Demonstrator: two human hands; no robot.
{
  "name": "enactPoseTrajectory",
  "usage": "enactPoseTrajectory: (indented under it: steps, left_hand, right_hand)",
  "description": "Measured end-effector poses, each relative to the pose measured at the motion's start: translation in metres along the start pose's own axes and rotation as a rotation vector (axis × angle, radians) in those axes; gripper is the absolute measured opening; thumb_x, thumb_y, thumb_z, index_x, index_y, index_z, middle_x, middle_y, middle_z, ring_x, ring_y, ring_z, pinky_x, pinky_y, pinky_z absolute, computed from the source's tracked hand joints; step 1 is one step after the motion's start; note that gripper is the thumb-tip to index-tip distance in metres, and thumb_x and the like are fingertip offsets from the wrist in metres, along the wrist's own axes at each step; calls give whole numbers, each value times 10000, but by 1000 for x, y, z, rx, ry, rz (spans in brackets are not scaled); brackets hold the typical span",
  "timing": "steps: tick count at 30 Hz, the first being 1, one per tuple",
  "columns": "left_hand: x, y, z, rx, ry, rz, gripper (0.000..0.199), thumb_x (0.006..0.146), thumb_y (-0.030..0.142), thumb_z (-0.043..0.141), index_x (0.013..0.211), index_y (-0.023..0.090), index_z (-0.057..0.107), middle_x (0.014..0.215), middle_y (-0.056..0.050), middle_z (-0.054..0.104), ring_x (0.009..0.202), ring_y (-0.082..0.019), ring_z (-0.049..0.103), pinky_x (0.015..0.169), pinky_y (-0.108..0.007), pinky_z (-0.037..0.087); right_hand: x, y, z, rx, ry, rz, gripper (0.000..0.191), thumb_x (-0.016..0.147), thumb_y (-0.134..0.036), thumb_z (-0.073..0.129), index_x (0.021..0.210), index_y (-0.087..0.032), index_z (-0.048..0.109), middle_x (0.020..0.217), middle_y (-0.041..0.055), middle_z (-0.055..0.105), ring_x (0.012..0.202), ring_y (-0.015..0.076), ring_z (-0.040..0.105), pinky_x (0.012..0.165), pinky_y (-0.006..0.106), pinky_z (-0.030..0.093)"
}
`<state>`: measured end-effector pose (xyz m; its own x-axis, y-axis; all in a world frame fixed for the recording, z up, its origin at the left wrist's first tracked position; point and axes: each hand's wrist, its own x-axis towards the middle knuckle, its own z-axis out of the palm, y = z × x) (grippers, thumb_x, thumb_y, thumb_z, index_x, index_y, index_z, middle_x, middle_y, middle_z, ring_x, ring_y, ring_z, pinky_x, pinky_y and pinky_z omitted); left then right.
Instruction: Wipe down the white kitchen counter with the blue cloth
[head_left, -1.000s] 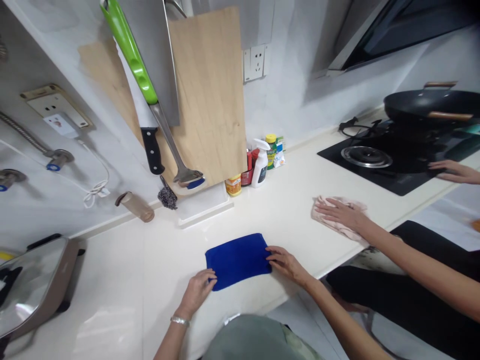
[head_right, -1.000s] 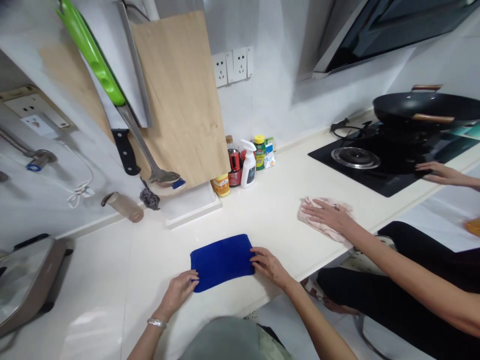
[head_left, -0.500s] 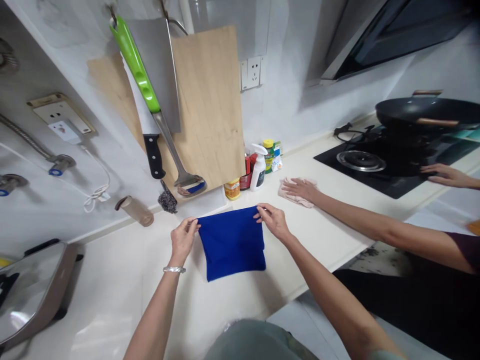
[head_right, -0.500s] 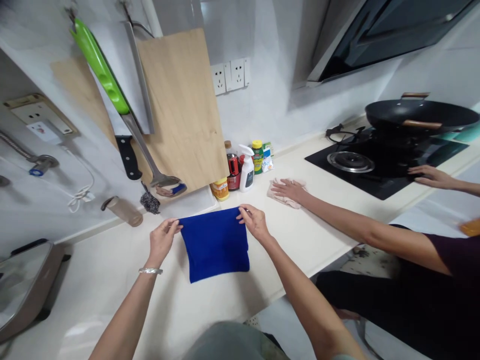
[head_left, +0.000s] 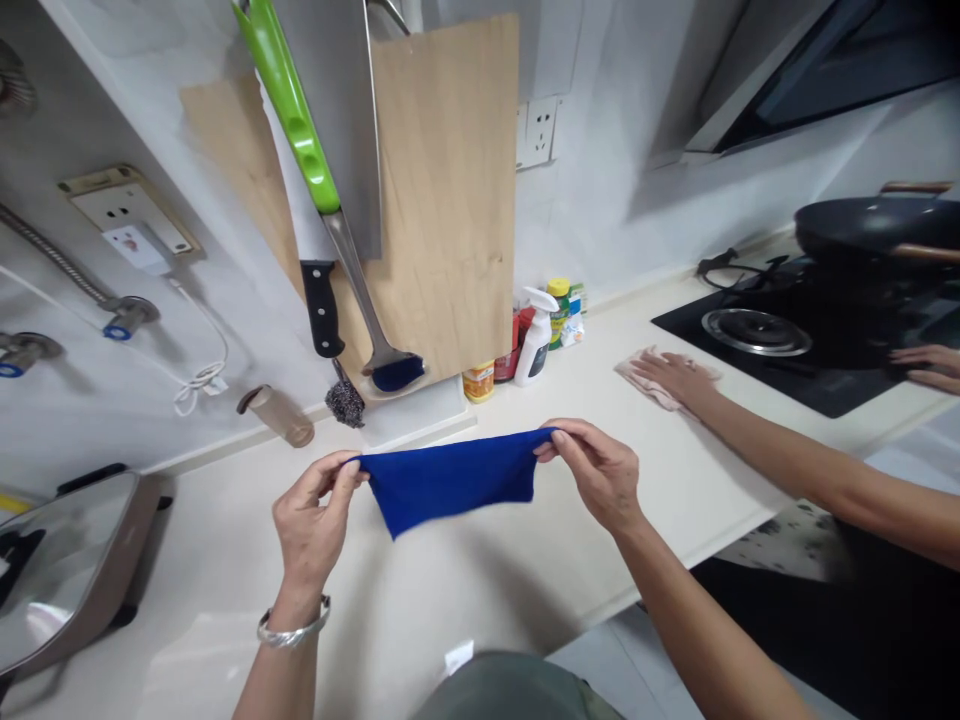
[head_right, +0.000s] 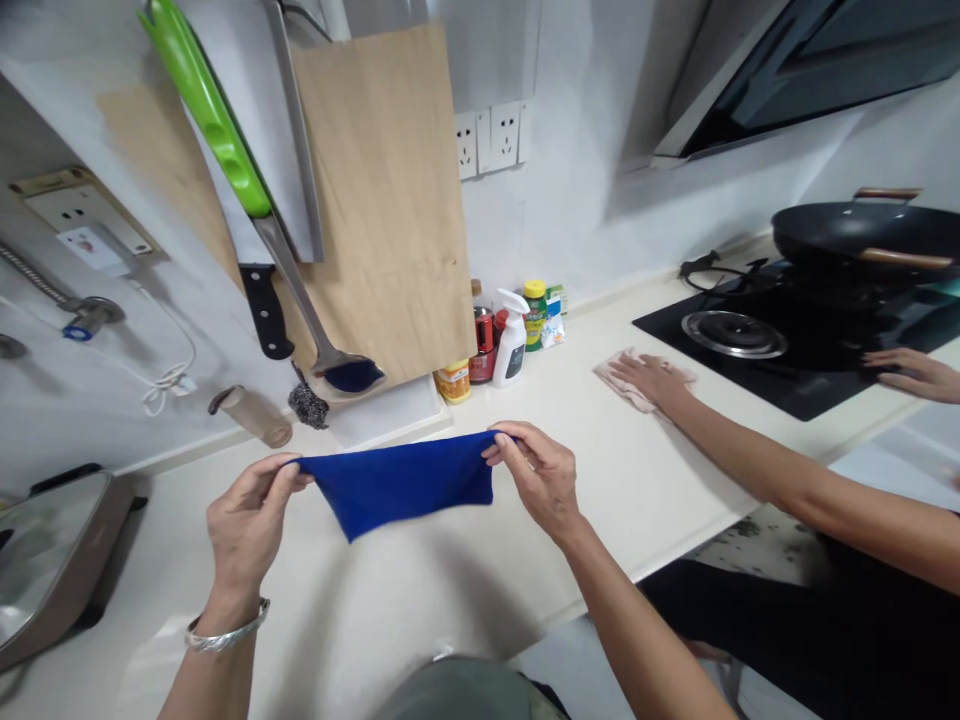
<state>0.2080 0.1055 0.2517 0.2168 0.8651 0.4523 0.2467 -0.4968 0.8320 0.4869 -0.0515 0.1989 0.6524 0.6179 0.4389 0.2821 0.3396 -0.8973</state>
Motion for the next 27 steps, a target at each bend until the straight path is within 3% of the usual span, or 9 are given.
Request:
enactPoseTrajectory:
  steps: [3,7,10,12,15,19,22,25,27]
  left_hand:
    - [3,-15,2,-46,-50,-68,346,809,496,701,961,185,706,766,7,731,689,-140,703,754,-308,627]
    - [-8,-84,20,17,-220,-303,483,787,613,648,1000,182,698,725,-2,733,703,-170,723,754,-328,624]
    - [-21,-138,39,71,-280,-344,536,776,678,592,899,167,699,723,-44,742,667,-216,731,683,-364,628]
    - [-24,-158,48,106,-297,-326,518,793,674,564,860,177,693,751,-57,749,673,-231,736,678,-378,626]
    - [-24,-164,50,153,-346,-266,422,856,591,541,906,202,697,831,-43,761,729,-214,743,746,-367,621]
    - [-40,-146,29,163,-486,-156,288,895,477,575,997,248,717,954,-12,769,845,-182,739,858,-335,598]
    - [-76,-139,5,172,-585,-31,224,907,411,597,1023,268,725,1038,-7,765,959,-176,723,908,-313,585]
    - [-125,-144,-17,253,-671,235,229,957,322,535,1107,257,695,1074,-15,759,983,-146,718,894,-267,591]
    - [-153,-151,-28,317,-750,325,221,966,276,514,1091,260,695,1097,-12,755,1011,-141,712,898,-254,592]
  right_hand:
    - [1,15,5,-1,-29,63,306,885,-482,657,1004,-202,691,732,19,710,628,163,670,630,328,618]
    - [-10,70,20,-85,-128,255,498,837,-657,613,988,-187,680,665,12,692,556,150,639,571,302,603]
    - [-23,114,37,-129,-167,307,613,777,-764,581,921,-176,681,593,15,664,518,167,636,509,302,588]
    - [-29,133,46,-145,-170,311,636,772,-788,555,903,-177,679,585,20,661,507,176,639,500,312,589]
    - [-38,143,47,-172,-171,294,597,817,-752,527,942,-188,680,657,37,686,559,188,666,557,335,614]
    - [-61,134,19,-198,-259,240,438,873,-619,563,985,-219,701,922,76,730,731,196,704,648,338,628]
    - [-94,125,-13,-257,-362,172,305,910,-494,578,1034,-251,714,1046,67,730,879,205,708,766,354,626]
    - [-133,122,-39,-354,-475,70,260,962,-393,516,1086,-258,700,1141,64,714,1070,215,668,957,400,569]
    - [-151,125,-50,-410,-562,92,262,977,-381,485,1058,-257,701,1168,62,700,996,194,683,911,373,581]
